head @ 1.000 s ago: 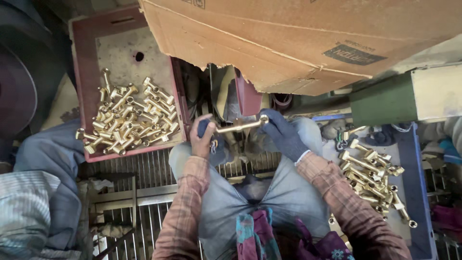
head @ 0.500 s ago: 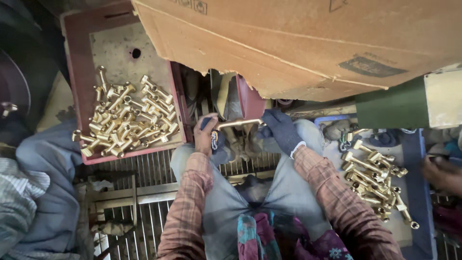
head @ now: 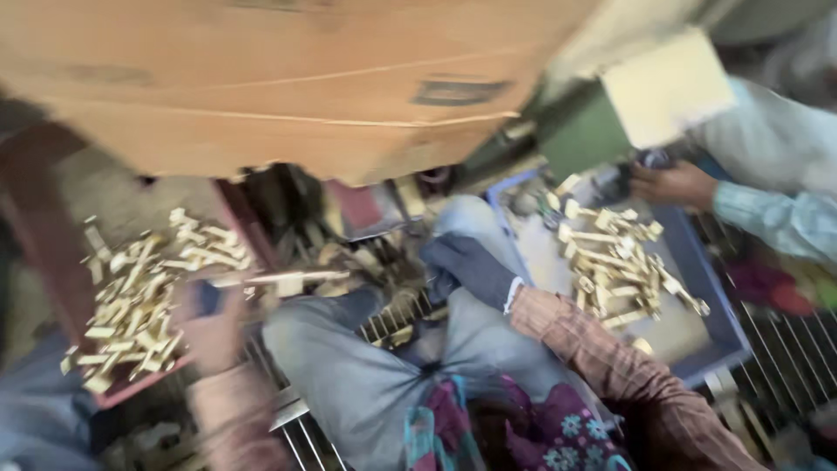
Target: The person sits on the floor and repeatedly rubs small brass-colored metal parts against a rotating grinding wheel. They handle the parts one at a time, rotating them to polish different sides, and place the finished pieces into a blue bin.
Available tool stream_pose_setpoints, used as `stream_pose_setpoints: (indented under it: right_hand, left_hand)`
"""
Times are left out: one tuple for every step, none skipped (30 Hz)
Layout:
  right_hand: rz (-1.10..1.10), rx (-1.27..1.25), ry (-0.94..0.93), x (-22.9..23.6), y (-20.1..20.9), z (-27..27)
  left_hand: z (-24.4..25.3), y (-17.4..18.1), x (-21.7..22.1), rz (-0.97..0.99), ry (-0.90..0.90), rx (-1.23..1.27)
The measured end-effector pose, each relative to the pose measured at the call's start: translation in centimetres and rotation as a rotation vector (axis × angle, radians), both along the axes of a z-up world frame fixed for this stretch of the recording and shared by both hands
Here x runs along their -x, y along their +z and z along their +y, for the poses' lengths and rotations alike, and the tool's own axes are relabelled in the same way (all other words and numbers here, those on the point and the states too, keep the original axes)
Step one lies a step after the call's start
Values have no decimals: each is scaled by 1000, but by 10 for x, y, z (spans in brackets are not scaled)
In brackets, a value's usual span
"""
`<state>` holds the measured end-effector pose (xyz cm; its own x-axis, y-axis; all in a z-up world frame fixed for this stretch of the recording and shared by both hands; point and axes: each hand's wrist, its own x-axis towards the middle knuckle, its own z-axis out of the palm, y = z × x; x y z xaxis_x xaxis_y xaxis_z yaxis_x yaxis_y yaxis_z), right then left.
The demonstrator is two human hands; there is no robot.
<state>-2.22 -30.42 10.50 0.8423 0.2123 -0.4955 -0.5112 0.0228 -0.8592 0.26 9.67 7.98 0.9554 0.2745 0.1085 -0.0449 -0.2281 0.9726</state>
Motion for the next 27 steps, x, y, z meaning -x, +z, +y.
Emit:
stream_pose_setpoints:
  right_hand:
    - [20, -21, -157, 17, 4, -17]
    - [25, -45, -286, 30, 4, -33]
    - [-19, -54, -407, 45, 1, -56]
    - [-404, 374, -283, 59, -6, -83]
    - [-773, 807, -130, 72, -17, -115]
    - [-403, 618, -305, 77, -38, -143]
    - [-35, 412, -464, 81, -64, -168]
    - [-130, 773, -170, 96, -88, -195]
    - [-217, 1116, 148, 114, -112, -218]
    - [-67, 1167, 367, 134, -136, -234]
    - [88, 1205, 585, 158, -157, -243]
    - [140, 1223, 659, 185, -176, -244]
    - [194, 1241, 733, 213, -190, -240]
    - [263, 1202, 594, 234, -203, -233]
    - [330, 1159, 455, 251, -212, -224]
    - [368, 1188, 274, 264, -218, -213]
    - [405, 1211, 93, 272, -223, -199]
    - [440, 1230, -89, 272, -226, -189]
    - [483, 1194, -229, 268, -225, -182]
    - [522, 1150, -370, 264, -223, -173]
    - [560, 1102, -509, 260, -216, -168]
    - [582, 1114, -471, 254, -208, -164]
    - [603, 1126, -432, 246, -197, -164]
    - [621, 1145, -387, 241, -183, -170]
    - [607, 1172, -397, 237, -166, -175]
    - [589, 1199, -401, 233, -146, -182]
    - [572, 1227, -404, 229, -126, -188]
  left_hand:
    - [14, 20, -6, -8, 82, -55]
    - [27, 40, -4, -116, 107, -165]
    - [35, 55, 2, -183, 203, -220]
    - [38, 63, 4, -179, 232, -174]
    - [38, 66, 9, -173, 262, -127]
    - [35, 62, 16, -111, 228, -100]
    - [31, 53, 21, -48, 193, -74]
    - [30, 43, 25, 14, 161, -50]
    - [24, 28, 34, 200, 173, -53]
    - [18, 12, 42, 383, 188, -54]
    - [9, -6, 50, 311, 121, -171]
    - [0, -23, 62, 240, 57, -287]
    - [-6, -36, 75, 270, 55, -476]
    - [-16, -50, 86, 290, 52, -662]
    - [-24, -61, 93, 248, 9, -763]
    - [-33, -69, 101, 209, -36, -862]
    - [-37, -74, 105, 190, -1, -862]
    - [-43, -78, 108, 170, 36, -859]
    - [-49, -80, 112, 150, 72, -856]
    - [-53, -79, 116, 148, 84, -796]
    - [-57, -76, 121, 146, 95, -736]
    - [-62, -74, 118, 134, 97, -675]
    - [-65, -70, 115, 102, 115, -645]
    - [-72, -66, 118, 75, 139, -608]
    - [-76, -62, 119, 49, 162, -572]
    - [-78, -57, 120, 25, 151, -609]
    - [-79, -51, 123, 0, 141, -646]
